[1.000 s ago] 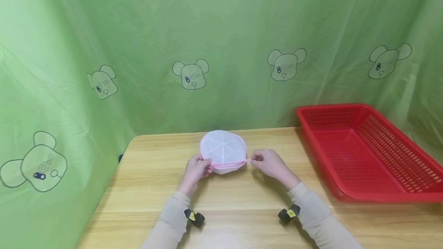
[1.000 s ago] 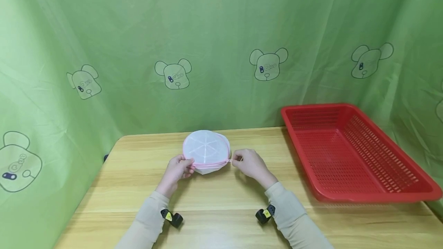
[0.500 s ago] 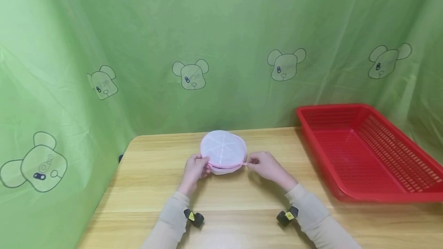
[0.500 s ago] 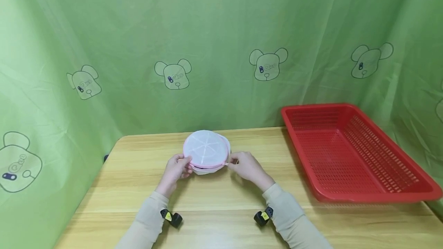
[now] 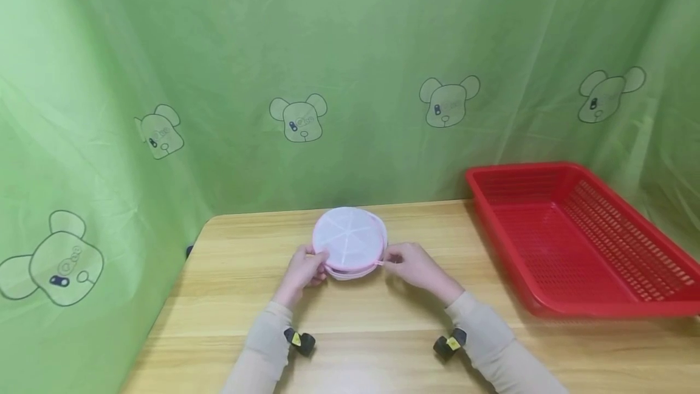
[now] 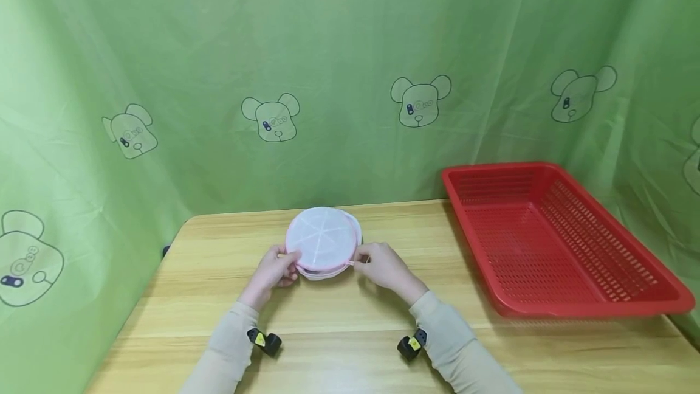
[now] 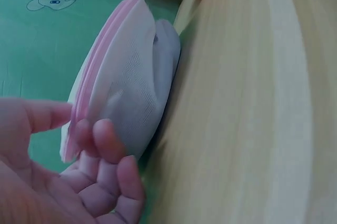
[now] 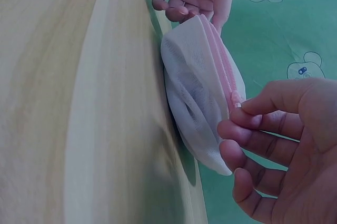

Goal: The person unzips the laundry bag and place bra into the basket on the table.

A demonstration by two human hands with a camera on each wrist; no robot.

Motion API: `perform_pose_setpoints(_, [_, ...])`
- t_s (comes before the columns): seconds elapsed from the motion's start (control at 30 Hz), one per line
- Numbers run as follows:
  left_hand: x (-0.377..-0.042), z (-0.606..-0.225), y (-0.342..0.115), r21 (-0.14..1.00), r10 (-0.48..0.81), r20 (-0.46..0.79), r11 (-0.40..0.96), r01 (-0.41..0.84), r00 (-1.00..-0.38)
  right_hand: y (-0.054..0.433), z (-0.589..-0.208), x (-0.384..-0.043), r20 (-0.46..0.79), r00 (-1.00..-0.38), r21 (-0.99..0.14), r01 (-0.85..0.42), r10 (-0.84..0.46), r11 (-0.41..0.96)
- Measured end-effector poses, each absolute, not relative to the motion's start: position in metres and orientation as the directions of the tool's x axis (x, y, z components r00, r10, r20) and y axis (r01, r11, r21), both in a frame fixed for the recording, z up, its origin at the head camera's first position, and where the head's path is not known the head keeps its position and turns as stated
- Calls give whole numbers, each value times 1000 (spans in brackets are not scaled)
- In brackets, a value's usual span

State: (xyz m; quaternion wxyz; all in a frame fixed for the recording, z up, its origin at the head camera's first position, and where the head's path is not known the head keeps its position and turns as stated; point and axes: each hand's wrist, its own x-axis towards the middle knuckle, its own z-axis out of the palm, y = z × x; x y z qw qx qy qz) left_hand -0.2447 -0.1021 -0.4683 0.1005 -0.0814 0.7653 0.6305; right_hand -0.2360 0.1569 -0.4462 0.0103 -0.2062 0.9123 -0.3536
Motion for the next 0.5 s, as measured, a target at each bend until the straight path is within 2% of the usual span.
perform_pose_setpoints(0.27, [-243, -471, -105, 910, 109, -285, 341, -234, -952, 155, -447, -236, 126, -913, -655, -371, -388, 658])
perform_pose_setpoints(0.5, [-241, -471, -104, 915, 202, -297, 339, -218, -933, 153, -447, -234, 117, -913, -667, -364, -391, 650])
